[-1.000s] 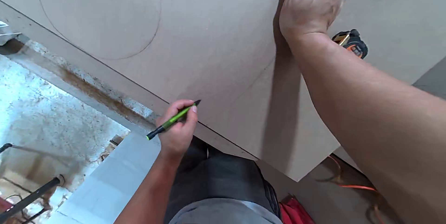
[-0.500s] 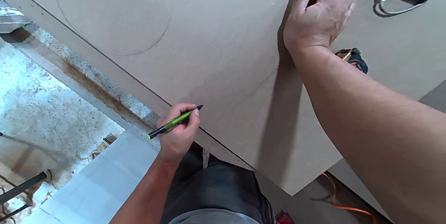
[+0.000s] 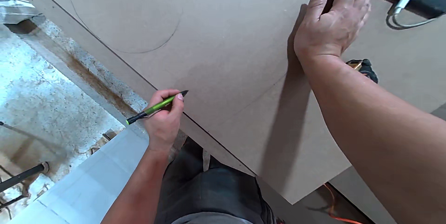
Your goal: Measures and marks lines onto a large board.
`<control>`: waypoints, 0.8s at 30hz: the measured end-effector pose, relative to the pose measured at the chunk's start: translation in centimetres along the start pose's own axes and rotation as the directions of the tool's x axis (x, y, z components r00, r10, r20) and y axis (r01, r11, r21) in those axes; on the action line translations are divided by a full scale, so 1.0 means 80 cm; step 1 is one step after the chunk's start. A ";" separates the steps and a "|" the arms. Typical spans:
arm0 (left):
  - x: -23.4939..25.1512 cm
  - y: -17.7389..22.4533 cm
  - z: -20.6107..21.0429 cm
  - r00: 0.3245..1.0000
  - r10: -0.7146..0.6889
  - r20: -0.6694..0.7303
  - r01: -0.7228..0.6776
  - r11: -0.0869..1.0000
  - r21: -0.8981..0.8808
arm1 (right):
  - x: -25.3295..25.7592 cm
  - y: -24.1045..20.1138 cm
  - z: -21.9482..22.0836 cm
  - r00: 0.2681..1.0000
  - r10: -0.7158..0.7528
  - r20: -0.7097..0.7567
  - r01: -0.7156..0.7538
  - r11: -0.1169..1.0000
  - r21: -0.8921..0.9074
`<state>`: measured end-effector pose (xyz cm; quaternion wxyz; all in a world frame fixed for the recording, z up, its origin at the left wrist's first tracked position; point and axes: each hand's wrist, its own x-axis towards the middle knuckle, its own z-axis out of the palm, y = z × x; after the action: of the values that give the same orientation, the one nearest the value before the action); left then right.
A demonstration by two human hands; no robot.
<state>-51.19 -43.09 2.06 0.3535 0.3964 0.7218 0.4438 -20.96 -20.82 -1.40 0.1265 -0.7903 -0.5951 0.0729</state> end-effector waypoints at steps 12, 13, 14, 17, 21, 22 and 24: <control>0.031 0.005 -0.009 0.998 -0.057 -0.035 0.059 0.997 0.043 | 0.000 0.001 0.003 1.000 -0.001 -0.029 0.001 1.000 0.010; 0.038 0.005 -0.011 0.997 -0.058 -0.051 0.060 0.998 0.026 | 0.000 0.002 0.003 1.000 -0.003 -0.029 0.003 1.000 0.010; 0.044 0.005 -0.012 0.996 -0.059 -0.065 0.060 0.998 0.011 | 0.000 0.002 0.004 1.000 -0.004 -0.030 0.004 1.000 0.007; 0.043 0.005 -0.012 0.997 -0.045 -0.060 0.046 0.999 0.009 | -0.001 0.001 0.003 0.999 -0.002 -0.034 0.002 1.000 0.002; 0.005 0.005 0.000 0.999 -0.030 0.012 0.029 0.995 0.097 | 0.000 0.002 0.003 0.999 0.001 -0.033 -0.001 1.000 0.007; -0.008 0.005 0.004 0.999 -0.035 0.038 0.031 0.993 0.114 | 0.000 0.003 0.004 0.999 0.000 -0.037 0.001 1.000 0.009; -0.030 0.002 0.015 0.996 -0.042 0.082 0.034 0.995 0.094 | 0.000 0.004 0.005 0.999 0.000 -0.040 0.001 1.000 0.011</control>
<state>-49.10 -44.72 2.21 0.3735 0.4167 0.7334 0.3860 -20.80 -20.84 -1.87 0.1428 -0.7908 -0.5922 0.0602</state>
